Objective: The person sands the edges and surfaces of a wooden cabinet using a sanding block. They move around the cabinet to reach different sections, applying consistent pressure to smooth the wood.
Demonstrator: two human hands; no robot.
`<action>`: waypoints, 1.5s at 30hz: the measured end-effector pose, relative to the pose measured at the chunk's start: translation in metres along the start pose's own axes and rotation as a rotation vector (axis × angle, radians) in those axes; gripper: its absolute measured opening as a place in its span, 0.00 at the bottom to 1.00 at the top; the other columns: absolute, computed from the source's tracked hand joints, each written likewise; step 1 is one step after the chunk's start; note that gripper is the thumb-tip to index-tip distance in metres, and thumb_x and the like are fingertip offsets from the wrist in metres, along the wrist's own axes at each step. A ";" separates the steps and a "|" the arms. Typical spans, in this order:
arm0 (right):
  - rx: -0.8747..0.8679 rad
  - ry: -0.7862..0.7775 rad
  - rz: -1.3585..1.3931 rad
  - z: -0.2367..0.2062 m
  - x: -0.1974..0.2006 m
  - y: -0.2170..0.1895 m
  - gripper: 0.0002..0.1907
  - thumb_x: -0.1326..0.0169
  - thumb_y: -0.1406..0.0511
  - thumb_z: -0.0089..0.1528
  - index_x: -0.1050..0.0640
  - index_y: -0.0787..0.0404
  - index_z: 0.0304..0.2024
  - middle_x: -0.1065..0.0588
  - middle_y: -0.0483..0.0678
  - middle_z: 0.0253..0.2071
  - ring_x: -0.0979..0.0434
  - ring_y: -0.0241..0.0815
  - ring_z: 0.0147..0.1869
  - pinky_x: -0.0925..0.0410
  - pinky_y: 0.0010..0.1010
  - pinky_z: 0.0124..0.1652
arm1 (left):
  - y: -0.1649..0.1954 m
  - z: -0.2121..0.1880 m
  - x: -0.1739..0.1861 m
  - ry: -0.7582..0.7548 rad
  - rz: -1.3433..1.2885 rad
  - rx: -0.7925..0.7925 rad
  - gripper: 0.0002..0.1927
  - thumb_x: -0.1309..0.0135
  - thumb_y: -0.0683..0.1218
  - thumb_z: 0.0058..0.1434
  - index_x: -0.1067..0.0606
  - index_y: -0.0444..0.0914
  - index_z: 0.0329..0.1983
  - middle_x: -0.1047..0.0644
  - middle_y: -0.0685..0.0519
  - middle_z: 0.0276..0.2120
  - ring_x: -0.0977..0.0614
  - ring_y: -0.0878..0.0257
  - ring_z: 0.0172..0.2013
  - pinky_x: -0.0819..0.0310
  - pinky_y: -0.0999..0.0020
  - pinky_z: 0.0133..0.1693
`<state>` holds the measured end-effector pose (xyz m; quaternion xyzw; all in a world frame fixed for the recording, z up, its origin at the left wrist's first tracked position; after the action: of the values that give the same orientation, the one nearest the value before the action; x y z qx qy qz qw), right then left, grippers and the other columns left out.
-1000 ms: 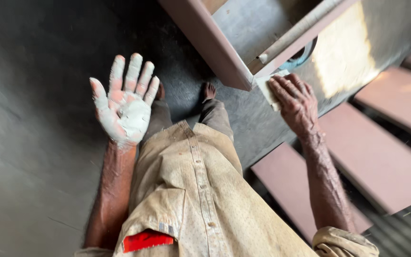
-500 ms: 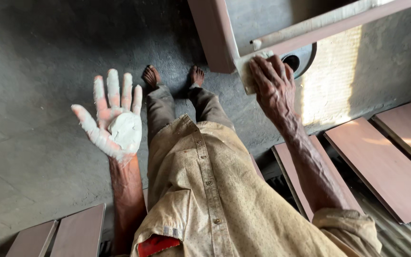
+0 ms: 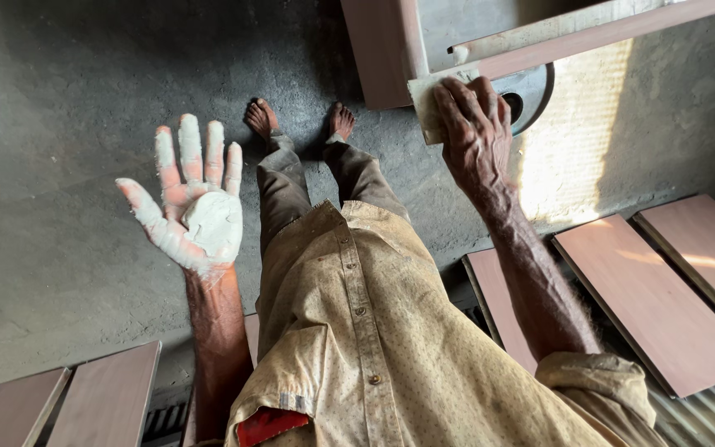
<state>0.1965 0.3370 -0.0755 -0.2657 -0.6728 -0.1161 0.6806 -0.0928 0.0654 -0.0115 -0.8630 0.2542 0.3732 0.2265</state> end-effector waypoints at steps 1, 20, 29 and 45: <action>-0.009 -0.008 -0.002 -0.007 -0.007 -0.001 0.23 0.41 0.68 0.66 0.24 0.62 0.64 0.26 0.52 0.65 0.31 0.52 0.69 0.36 0.48 0.63 | 0.000 -0.001 0.001 0.007 0.008 -0.011 0.46 0.74 0.76 0.70 0.50 0.44 0.81 0.51 0.46 0.80 0.56 0.44 0.79 0.71 0.44 0.76; 0.104 0.067 0.653 -0.024 0.073 -0.184 0.43 0.33 0.55 0.52 0.33 0.51 0.69 0.37 0.54 0.70 0.42 0.58 0.72 0.43 0.53 0.70 | -0.113 0.018 0.029 -0.278 0.555 0.098 0.46 0.62 0.71 0.71 0.58 0.46 0.83 0.55 0.44 0.82 0.51 0.46 0.81 0.61 0.50 0.80; 0.193 -0.283 0.452 -0.042 0.023 -0.116 0.41 0.46 0.77 0.51 0.29 0.52 0.68 0.31 0.49 0.70 0.36 0.57 0.75 0.41 0.54 0.71 | -0.106 0.012 -0.013 -0.729 0.559 0.144 0.42 0.66 0.73 0.74 0.53 0.48 0.81 0.53 0.47 0.80 0.52 0.49 0.80 0.64 0.51 0.81; -0.682 -0.009 1.220 -0.079 0.017 -0.036 0.14 0.44 0.69 0.66 0.21 0.58 0.54 0.24 0.53 0.63 0.22 0.52 0.65 0.24 0.45 0.55 | -0.039 -0.009 0.029 -0.414 0.748 0.090 0.44 0.61 0.69 0.73 0.57 0.43 0.82 0.53 0.41 0.81 0.50 0.42 0.80 0.60 0.44 0.79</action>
<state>0.2467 0.2695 -0.0482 -0.7955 -0.3321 0.0833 0.5000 -0.0473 0.0818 -0.0199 -0.6076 0.5148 0.5835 0.1592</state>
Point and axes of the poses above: each hand's wrist, its own z-axis towards the middle knuckle, its own x-axis out of the back of the hand, y = z × x, the point moved 3 cm from there along z, towards the middle knuckle
